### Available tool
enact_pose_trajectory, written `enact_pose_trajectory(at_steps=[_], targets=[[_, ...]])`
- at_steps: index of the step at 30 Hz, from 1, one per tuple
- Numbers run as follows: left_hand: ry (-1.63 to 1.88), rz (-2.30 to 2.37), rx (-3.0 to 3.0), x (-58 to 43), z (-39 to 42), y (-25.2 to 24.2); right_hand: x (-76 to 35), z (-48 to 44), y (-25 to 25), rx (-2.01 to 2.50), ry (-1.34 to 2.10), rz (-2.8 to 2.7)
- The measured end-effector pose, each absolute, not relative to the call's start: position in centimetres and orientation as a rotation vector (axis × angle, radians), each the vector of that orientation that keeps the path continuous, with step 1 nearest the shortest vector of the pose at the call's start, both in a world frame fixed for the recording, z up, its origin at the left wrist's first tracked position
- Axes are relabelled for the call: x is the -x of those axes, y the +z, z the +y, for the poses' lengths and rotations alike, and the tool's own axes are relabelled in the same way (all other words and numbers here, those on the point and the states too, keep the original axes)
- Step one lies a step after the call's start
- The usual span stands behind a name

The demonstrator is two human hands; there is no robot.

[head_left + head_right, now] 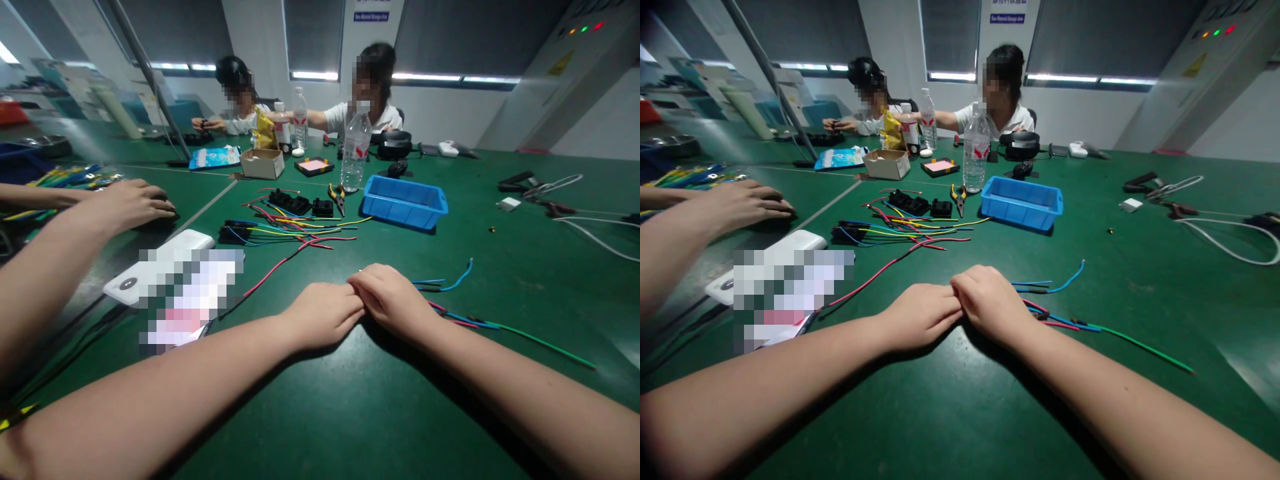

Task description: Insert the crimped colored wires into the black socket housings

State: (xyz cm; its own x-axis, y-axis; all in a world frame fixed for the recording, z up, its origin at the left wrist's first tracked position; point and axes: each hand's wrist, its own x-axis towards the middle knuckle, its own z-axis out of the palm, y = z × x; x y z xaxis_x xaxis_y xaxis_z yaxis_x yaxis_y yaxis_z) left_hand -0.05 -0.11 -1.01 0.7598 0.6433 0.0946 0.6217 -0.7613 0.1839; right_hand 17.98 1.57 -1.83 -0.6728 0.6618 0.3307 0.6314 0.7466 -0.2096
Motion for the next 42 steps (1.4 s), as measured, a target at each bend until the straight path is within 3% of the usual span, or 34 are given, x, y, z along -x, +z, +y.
enact_pose_trajectory(at_steps=[11,16,29,42], targets=[[0.278,0.448,-2.789,0.3,-1.0,-1.4,-19.7,-4.1,-2.1,0.770,0.177,-2.686],[0.228,0.269,-2.768,0.2,-1.4,-1.4,-20.0,-3.7,-2.2,0.563,0.393,-2.719],[0.136,0.346,-2.750,-0.1,-2.7,-0.9,-20.4,-3.4,-2.4,0.446,0.347,-2.810],[0.377,0.328,-2.735,-0.5,-1.1,-1.8,-20.6,-2.5,-1.9,0.527,0.318,-2.715]])
